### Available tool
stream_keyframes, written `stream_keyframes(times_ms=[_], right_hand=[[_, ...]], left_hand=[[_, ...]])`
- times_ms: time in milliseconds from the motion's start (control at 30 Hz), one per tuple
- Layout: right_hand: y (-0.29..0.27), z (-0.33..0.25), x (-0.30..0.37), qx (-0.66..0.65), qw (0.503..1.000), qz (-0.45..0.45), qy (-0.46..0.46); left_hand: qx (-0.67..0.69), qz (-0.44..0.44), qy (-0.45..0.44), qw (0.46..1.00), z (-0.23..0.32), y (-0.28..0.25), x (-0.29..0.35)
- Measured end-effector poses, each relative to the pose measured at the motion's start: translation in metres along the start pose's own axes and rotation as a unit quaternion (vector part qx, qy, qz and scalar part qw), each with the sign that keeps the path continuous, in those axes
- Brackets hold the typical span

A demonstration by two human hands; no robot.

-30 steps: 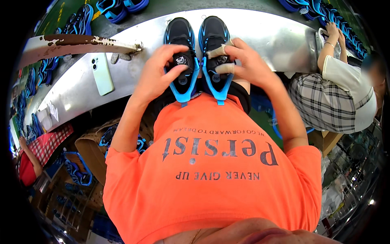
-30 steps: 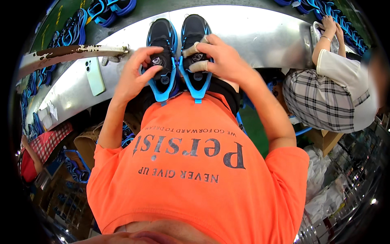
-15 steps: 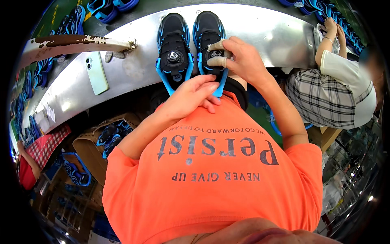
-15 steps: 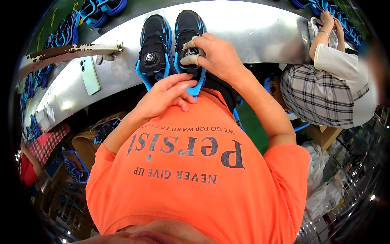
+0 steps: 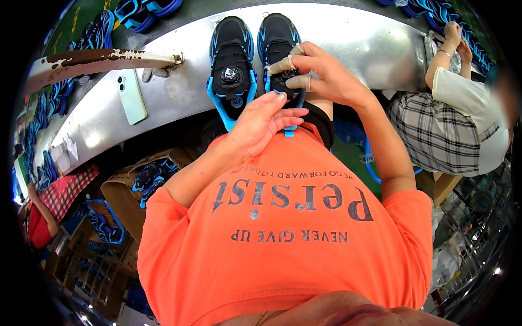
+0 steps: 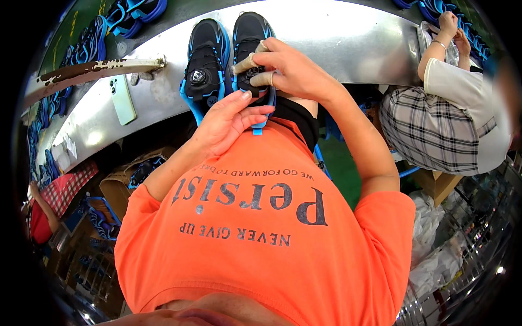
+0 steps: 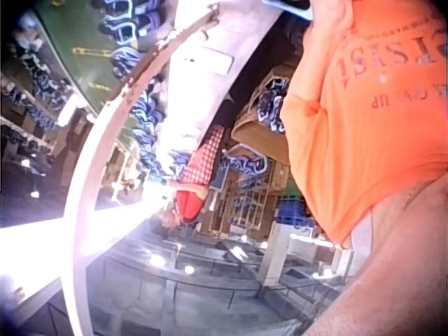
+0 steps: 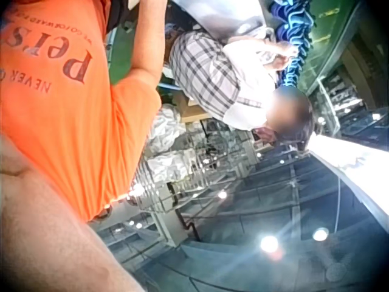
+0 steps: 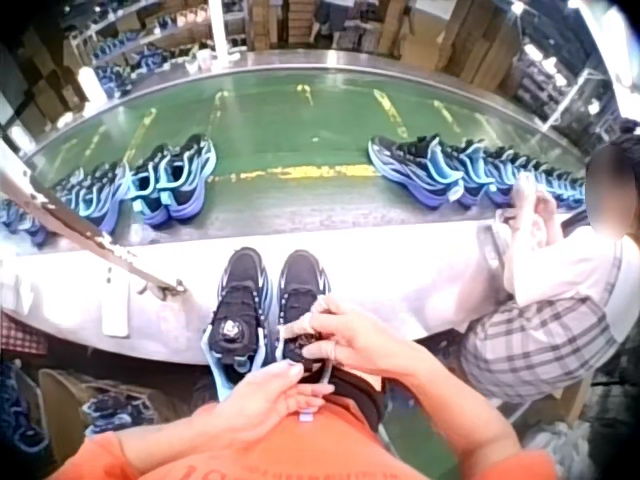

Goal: The person performs a series of assembly steps on several blue and black shoes by hand, including inserting white support components, wiping the shoe surfaces, and placing completed units back onto a moving conveyor belt.

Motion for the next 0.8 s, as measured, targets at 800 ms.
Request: stream_keyframes(times_ms=[800], right_hand=[[-0.004,0.016,-0.01,0.021,0.99,0.029,0.135]], left_hand=[[-0.723,0.034,0.406,0.558,0.103,-0.028,0.011]])
Point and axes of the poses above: each hand's wrist, its own x-axis away from the middle knuckle, its own y-axis out of the palm, z = x × y, the point moved 4 cm from there along -x, towards the middle knuckle, and after that the axes turned 3 degrees about z, right-handed, at the moved point
